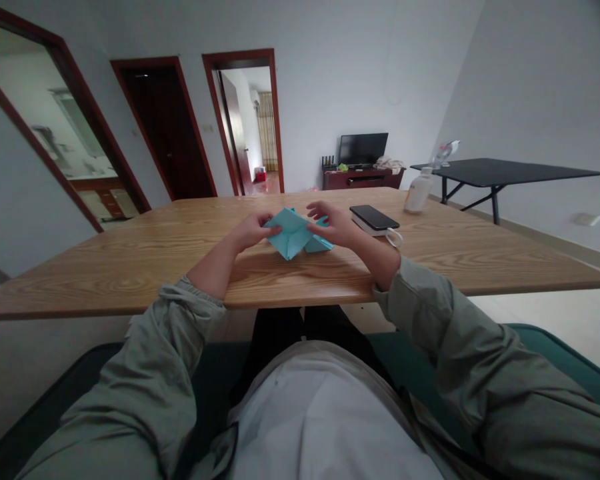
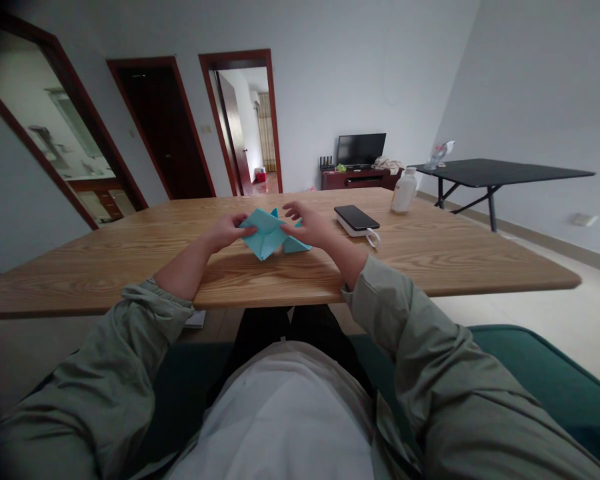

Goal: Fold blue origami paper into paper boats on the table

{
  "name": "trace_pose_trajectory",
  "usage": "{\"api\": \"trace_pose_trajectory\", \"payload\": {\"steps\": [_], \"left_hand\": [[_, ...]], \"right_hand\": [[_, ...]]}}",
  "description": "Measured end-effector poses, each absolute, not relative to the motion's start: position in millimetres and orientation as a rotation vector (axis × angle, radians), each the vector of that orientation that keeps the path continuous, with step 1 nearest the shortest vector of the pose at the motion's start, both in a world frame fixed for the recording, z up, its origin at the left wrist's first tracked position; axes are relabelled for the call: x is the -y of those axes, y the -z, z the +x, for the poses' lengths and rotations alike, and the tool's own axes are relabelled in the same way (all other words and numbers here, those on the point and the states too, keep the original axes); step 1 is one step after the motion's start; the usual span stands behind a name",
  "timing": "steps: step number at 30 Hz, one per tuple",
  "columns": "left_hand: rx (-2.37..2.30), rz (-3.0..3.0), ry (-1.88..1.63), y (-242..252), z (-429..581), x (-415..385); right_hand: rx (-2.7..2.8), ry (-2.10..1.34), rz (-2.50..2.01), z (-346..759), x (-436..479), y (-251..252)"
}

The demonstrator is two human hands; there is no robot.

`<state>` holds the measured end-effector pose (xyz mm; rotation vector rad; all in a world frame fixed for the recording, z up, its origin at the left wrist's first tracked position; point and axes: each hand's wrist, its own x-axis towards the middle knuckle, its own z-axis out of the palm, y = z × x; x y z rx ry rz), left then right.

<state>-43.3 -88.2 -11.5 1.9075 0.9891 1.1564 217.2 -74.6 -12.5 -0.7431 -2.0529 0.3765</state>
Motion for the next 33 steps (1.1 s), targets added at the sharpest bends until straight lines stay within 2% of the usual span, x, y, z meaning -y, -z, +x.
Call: {"api": "trace_pose_trajectory", "payload": {"steps": [6,14,20,25,29,33], "left_hand": [[-0.992,1.928,-1.284,11,-44,88],[-0.866,1.643,-1.47,11,-29,89],[-0.761,1.466,-1.224,14,-15,96],[-0.775,1.469,-1.285,14,-10,96],[-0.817,1.484,-1.306,14,-13,93],[-0.831,1.492,-1.359,12,-16,89]], "right_hand": [[2.166,-0.826,-0.714,218,71,15],[1.908,-0.893,-0.723,213,76,9],[1.701,-0.955,-0.668,209,78,7],[1.593,-1.095,-0.611,208,77,10],[1.633,-1.208,-0.636,206,76,12],[1.808,-1.078,-0.72,208,72,15]]}}
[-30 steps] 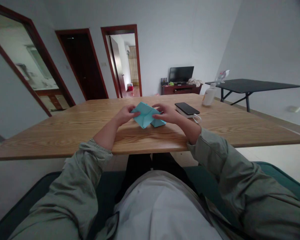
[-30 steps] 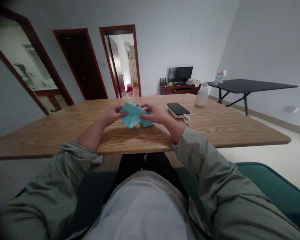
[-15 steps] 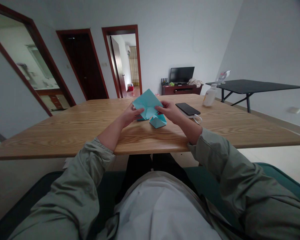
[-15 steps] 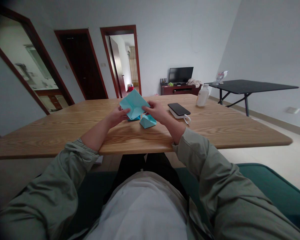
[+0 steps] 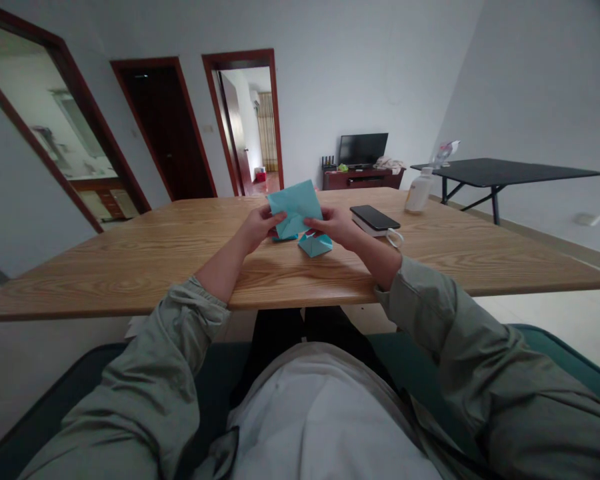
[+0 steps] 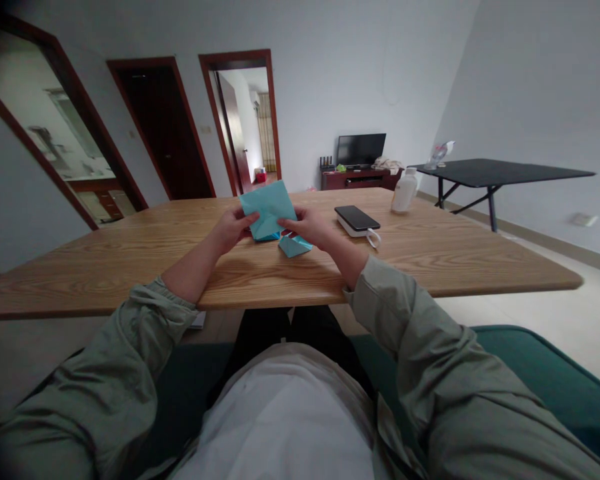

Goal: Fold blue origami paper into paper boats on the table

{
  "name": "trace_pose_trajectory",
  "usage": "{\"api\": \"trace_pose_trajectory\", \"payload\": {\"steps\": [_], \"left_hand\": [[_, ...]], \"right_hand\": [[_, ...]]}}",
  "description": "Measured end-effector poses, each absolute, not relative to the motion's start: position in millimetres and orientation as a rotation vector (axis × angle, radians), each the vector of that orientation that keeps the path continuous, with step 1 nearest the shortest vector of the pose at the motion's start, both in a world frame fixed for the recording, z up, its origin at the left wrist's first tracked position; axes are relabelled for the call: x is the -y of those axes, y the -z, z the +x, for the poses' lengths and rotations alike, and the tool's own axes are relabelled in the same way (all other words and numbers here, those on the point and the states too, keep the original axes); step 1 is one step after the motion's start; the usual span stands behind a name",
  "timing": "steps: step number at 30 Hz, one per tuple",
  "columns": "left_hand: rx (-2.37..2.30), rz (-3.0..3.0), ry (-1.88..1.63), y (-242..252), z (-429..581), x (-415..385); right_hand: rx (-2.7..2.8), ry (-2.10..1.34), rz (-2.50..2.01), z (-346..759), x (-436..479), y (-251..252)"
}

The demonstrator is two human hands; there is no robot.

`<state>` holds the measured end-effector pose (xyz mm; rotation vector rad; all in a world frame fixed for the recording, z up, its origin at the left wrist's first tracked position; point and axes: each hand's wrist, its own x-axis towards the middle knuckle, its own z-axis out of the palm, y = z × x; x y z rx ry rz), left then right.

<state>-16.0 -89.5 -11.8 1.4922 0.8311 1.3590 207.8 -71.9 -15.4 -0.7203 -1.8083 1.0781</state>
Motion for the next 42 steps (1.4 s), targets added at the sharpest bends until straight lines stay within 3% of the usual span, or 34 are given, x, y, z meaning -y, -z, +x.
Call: {"api": "trace_pose_trajectory", "payload": {"steps": [6,12,18,32,42], "left_hand": [[-0.851,1.733,-1.423,5,-21,94],[-1.053,2.341,-1.482,-2,-26,109],[-1.279,2.917,-1.119,-7,-13,119],[-1.737,2.775,-0.912,8,13,120],[-1.662,2.809,-0.927,8,19,125]], "right_hand": [[2.151,-0.911,-0.776,213,68,17],[1.962,-0.502,-0.781,218,72,8],[1.948,-0.332,-0.729,217,84,2],[2.092,-0.208,-0.786,200,106,8],[2.065,-0.06,-0.985,198,94,12]]}}
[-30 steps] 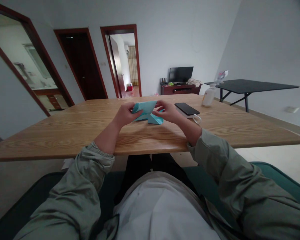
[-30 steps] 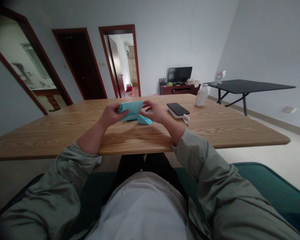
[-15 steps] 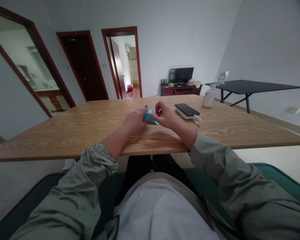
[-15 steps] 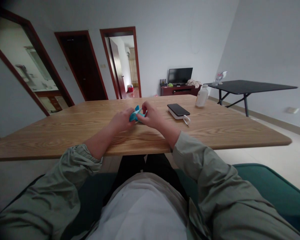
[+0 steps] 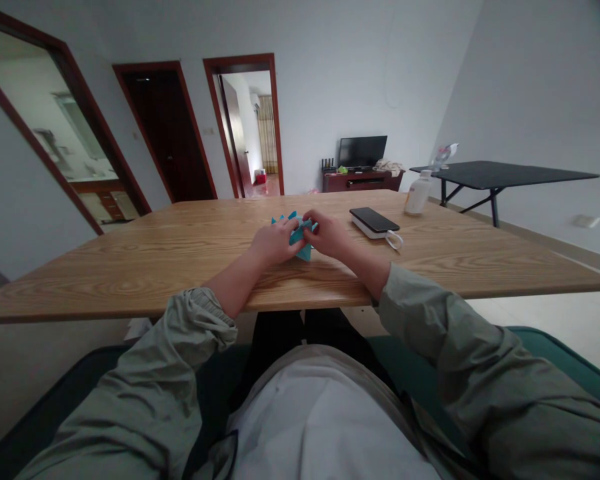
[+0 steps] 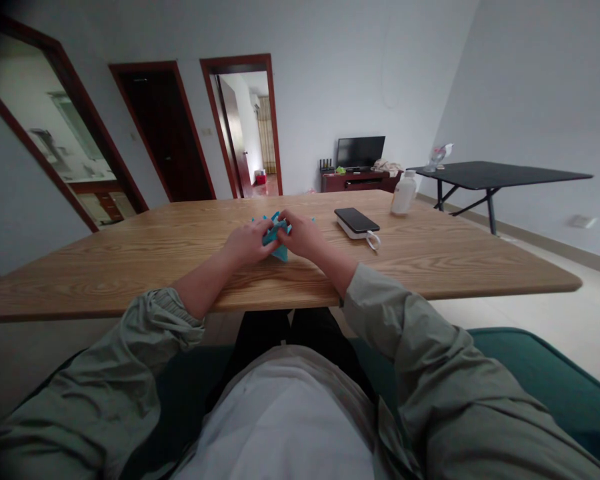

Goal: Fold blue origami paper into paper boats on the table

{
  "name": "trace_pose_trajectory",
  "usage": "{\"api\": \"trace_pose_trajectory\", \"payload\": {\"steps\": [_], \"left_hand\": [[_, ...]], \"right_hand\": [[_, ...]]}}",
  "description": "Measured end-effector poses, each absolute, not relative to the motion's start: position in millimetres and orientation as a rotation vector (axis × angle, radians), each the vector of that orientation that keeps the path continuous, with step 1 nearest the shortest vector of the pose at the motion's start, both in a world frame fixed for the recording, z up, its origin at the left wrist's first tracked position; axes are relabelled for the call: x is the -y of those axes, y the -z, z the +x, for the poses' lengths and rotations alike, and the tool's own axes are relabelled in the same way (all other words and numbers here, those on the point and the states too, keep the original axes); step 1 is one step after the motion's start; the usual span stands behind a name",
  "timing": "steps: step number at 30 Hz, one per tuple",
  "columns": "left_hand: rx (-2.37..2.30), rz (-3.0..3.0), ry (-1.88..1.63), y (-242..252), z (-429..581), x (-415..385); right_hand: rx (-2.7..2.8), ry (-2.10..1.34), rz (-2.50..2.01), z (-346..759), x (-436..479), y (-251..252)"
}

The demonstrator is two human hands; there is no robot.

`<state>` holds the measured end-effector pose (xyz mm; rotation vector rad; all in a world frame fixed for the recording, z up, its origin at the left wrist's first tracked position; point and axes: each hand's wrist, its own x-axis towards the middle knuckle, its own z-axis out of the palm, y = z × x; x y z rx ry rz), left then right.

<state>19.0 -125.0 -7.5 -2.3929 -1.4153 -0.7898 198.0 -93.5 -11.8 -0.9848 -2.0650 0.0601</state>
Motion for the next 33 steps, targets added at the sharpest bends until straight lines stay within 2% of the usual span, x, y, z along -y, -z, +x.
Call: {"api": "trace_pose_trajectory", "payload": {"steps": [10,14,18,24,29,33], "left_hand": [[1.286,-2.395,0.88,-4,9,123],[1.122,-2.427,1.032,-11,4,125],[1.033,-2.506,1.24,-15,4,126],[0.992,-2.593,1.357,-14,13,131],[1.162,-2.452,1.715,-7,-9,114],[1.436,-2.562,1.902,1,-26,96]], "right_hand": [[2.073,0.122,-0.921,206,94,3],[2.021,0.143,-0.86,207,93,0],[1.969,0.002,-0.793,205,92,2],[1.961,-0.241,-0.805,205,85,7],[1.818,-0.44,-0.759,207,74,10],[1.711,-0.653,-0.736,206,74,8]]}}
